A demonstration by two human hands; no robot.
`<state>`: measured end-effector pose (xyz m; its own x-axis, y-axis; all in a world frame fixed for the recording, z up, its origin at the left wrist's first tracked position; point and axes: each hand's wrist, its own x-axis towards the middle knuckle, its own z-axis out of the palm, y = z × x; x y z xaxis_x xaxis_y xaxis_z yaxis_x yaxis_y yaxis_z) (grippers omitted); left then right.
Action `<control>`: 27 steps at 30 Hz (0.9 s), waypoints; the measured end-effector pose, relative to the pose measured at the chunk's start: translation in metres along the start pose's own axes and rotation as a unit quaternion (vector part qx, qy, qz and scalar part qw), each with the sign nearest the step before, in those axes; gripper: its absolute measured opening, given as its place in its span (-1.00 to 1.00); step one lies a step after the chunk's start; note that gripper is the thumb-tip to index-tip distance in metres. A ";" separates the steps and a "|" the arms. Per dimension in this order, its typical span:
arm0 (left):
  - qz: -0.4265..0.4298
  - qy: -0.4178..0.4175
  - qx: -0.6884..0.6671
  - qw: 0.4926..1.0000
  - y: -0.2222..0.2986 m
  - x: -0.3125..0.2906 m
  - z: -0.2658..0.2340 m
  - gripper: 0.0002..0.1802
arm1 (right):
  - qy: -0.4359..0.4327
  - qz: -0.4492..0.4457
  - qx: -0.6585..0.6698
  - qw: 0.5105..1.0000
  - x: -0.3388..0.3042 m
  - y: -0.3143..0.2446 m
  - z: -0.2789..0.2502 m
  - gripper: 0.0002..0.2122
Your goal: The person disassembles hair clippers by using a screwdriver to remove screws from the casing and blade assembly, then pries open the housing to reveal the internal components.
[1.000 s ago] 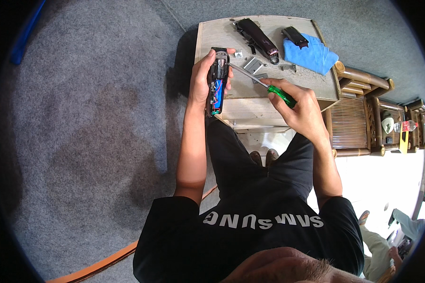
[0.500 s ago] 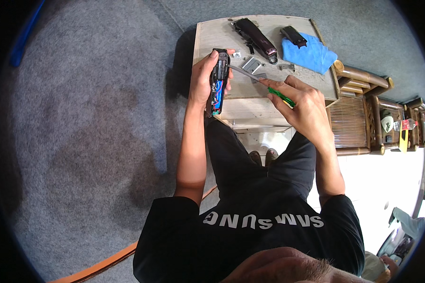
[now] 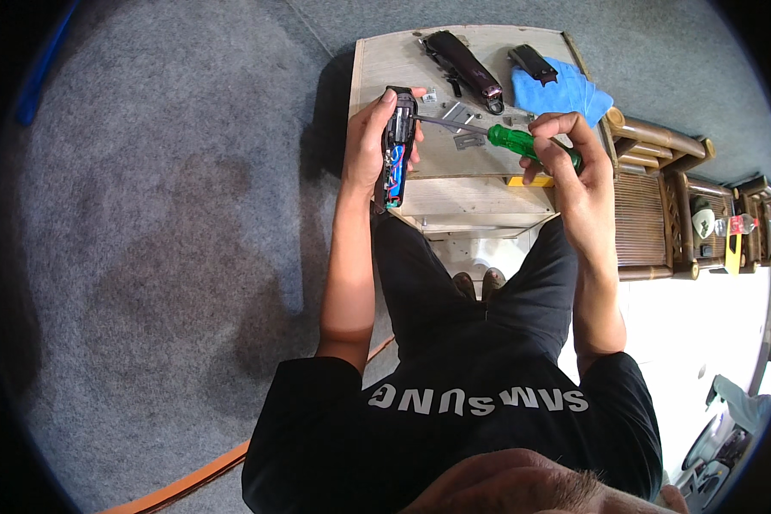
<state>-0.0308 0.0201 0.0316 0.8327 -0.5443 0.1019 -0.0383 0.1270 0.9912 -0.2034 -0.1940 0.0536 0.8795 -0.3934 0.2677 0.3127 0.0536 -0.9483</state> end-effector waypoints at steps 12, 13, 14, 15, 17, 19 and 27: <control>-0.002 -0.009 0.047 0.999 -0.002 -0.001 0.001 -0.37 | 0.116 0.005 -0.162 0.980 -0.022 0.010 0.022 -0.77; -0.005 -0.011 0.061 0.998 0.000 -0.001 0.003 -0.37 | 0.115 -0.018 -0.177 0.977 -0.022 0.010 0.020 -0.77; -0.006 -0.011 0.061 0.998 -0.001 0.000 0.004 -0.37 | 0.115 -0.017 -0.177 0.977 -0.022 0.009 0.020 -0.77; -0.007 -0.013 0.058 0.998 -0.001 0.000 0.004 -0.37 | 0.108 -0.065 -0.212 0.969 -0.022 0.007 0.021 -0.77; -0.009 -0.014 0.055 0.998 -0.002 0.001 0.002 -0.37 | 0.090 -0.095 -0.248 0.960 -0.023 -0.001 0.022 -0.76; -0.010 -0.019 0.057 0.998 -0.004 0.001 -0.001 -0.36 | 0.076 -0.091 -0.246 0.962 -0.025 -0.007 0.024 -0.77; -0.013 -0.016 0.034 0.999 -0.001 0.001 0.000 -0.35 | -0.046 -0.136 -0.304 0.942 -0.031 -0.024 0.013 -0.81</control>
<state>-0.0303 0.0193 0.0304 0.8161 -0.5726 0.0779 -0.0558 0.0560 0.9969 -0.2336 -0.1708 0.0705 0.8325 -0.2347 0.5019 0.2917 -0.5846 -0.7571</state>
